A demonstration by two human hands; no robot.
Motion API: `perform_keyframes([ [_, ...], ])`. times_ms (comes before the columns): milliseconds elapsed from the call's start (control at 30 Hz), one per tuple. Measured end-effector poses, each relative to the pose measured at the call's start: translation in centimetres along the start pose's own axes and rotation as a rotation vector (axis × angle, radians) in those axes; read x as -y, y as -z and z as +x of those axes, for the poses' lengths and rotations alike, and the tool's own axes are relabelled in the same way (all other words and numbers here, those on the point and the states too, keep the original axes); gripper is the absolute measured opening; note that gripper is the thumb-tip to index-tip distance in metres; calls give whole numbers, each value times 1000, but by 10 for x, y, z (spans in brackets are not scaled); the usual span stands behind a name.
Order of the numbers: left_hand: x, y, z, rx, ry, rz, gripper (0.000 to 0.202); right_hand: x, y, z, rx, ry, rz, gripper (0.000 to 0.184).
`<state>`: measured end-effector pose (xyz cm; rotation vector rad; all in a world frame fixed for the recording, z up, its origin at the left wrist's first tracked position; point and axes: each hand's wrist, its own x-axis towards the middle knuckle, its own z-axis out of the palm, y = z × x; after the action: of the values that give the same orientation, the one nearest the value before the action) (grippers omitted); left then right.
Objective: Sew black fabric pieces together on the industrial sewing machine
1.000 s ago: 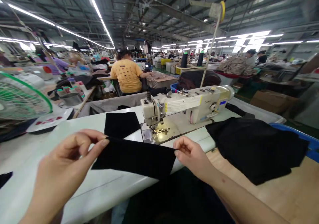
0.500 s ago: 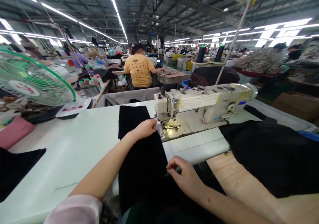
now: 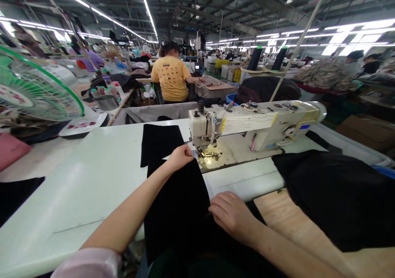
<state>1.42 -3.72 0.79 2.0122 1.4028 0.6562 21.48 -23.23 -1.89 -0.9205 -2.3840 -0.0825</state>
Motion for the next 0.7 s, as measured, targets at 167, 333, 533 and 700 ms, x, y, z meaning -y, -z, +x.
perform_keyframes([
  [167,-11,-9,19,0,50,87,22,0,-2,3,19,-71,25,17],
  [333,-14,-13,29,18,56,98,16,-3,-4,4,13,-123,75,16],
  [533,-11,-11,30,33,26,75,18,-5,-8,5,-5,-156,99,17],
  [700,-14,-9,31,11,16,143,20,-5,-6,5,0,-135,93,17],
])
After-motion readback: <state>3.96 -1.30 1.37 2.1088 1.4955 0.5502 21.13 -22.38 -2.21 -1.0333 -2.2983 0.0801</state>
